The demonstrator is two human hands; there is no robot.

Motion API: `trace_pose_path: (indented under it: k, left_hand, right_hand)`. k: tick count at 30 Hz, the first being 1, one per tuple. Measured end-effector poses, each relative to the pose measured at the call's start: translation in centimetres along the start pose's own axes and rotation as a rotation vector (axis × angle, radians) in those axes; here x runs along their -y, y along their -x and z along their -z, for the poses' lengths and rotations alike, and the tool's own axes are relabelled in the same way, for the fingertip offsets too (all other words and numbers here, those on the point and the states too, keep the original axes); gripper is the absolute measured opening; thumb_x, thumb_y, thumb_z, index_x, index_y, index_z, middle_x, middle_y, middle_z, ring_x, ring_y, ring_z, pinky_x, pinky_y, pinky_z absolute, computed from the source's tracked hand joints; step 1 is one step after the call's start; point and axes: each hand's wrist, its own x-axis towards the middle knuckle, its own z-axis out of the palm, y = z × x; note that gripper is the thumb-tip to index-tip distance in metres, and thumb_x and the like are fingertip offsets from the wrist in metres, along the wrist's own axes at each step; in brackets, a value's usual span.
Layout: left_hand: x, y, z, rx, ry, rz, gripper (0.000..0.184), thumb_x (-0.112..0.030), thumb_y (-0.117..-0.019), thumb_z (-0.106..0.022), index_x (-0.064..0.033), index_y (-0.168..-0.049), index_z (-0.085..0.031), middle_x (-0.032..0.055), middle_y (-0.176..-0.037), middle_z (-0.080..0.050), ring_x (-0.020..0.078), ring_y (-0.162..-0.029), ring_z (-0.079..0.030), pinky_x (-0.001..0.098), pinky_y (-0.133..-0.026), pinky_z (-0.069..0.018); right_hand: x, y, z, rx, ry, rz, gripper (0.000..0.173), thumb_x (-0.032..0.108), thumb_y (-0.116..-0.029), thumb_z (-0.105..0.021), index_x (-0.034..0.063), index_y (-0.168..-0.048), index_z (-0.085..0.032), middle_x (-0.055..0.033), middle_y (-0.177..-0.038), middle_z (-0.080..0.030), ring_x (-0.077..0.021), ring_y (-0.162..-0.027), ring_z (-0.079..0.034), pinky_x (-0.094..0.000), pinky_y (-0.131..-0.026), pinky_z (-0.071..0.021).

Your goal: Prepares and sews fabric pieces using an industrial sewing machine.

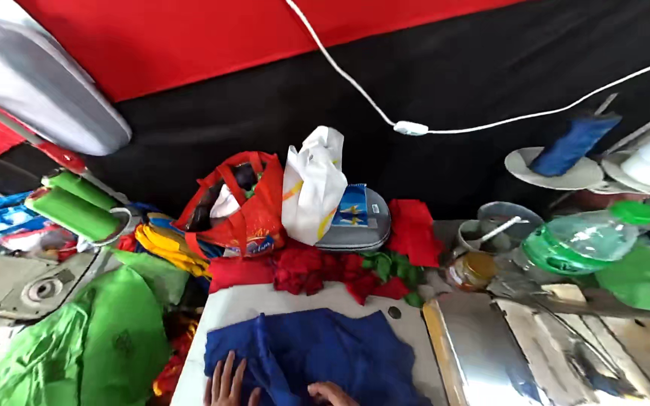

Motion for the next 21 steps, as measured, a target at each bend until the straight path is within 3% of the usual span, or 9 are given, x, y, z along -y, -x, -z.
trace_pose_path:
  k: [3, 5, 8, 11, 17, 21]
  left_hand:
    - [0.2, 0.2, -0.2, -0.063, -0.016, 0.036, 0.064, -0.051, -0.0967, -0.049, -0.0054, -0.14, -0.061, 0.0249, -0.156, -0.044, 0.0528, -0.144, -0.037, 0.0718, -0.115, -0.0234]
    - [0.4, 0.0, -0.6, -0.132, -0.045, 0.064, 0.068, -0.056, -0.0964, -0.042, -0.0067, -0.138, -0.064, 0.0231, -0.154, -0.048, 0.0501, -0.143, -0.041, 0.0717, -0.114, -0.0244]
    - [0.2, -0.3, -0.7, -0.159, -0.054, 0.108, 0.071, -0.058, -0.0968, -0.037, -0.0057, -0.136, -0.065, 0.0221, -0.153, -0.049, 0.0483, -0.143, -0.042, 0.0709, -0.114, -0.0247]
    - [0.2, -0.2, -0.7, -0.176, -0.051, 0.14, 0.069, -0.056, -0.0975, -0.037, -0.0056, -0.135, -0.066, 0.0213, -0.151, -0.052, 0.0478, -0.142, -0.044, 0.0696, -0.115, -0.0262]
    - [-0.1, -0.3, -1.2, -0.244, -0.045, 0.148, 0.064, -0.054, -0.0977, -0.04, -0.0086, -0.133, -0.068, 0.0197, -0.149, -0.055, 0.0455, -0.14, -0.047, 0.068, -0.114, -0.0288]
    - [-0.1, -0.4, -1.3, -0.289, -0.064, 0.118, 0.06, -0.052, -0.0993, -0.042, -0.0092, -0.131, -0.069, 0.0173, -0.148, -0.056, 0.0437, -0.139, -0.049, 0.0677, -0.113, -0.0318]
  right_hand:
    - [0.3, 1.9, 2.5, -0.202, 0.239, 0.079, 0.033, 0.004, -0.094, -0.066, -0.0097, -0.124, -0.066, -0.0277, -0.13, -0.063, -0.0369, -0.122, -0.063, -0.0465, -0.106, -0.0509]
    - [-1.2, 2.8, 4.0, -0.302, 0.474, 0.13, 0.029, 0.005, -0.0925, -0.067, -0.0067, -0.118, -0.07, -0.0277, -0.13, -0.064, -0.0439, -0.125, -0.06, -0.0548, -0.108, -0.0467]
    - [-3.2, 3.4, 4.9, -0.22, 0.748, 0.151, 0.029, 0.01, -0.0926, -0.068, -0.0015, -0.118, -0.074, -0.0292, -0.136, -0.061, -0.053, -0.131, -0.053, -0.067, -0.11, -0.0381]
    - [-4.3, 3.7, 4.0, -0.217, 0.927, 0.182, 0.026, 0.012, -0.0951, -0.063, 0.0061, -0.116, -0.077, -0.0277, -0.135, -0.062, -0.0531, -0.13, -0.054, -0.0676, -0.109, -0.0385]
    - [-4.3, 3.5, 4.3, -0.199, 0.899, 0.191, 0.026, 0.014, -0.1003, -0.056, 0.0056, -0.116, -0.076, -0.031, -0.134, -0.062, -0.0549, -0.13, -0.052, -0.0674, -0.112, -0.0338]
    - [-4.8, 3.6, 4.8, -0.199, 0.869, 0.227, 0.032, 0.024, -0.105, -0.052, 0.0043, -0.118, -0.074, -0.0293, -0.136, -0.061, -0.0527, -0.132, -0.051, -0.0651, -0.114, -0.0318]
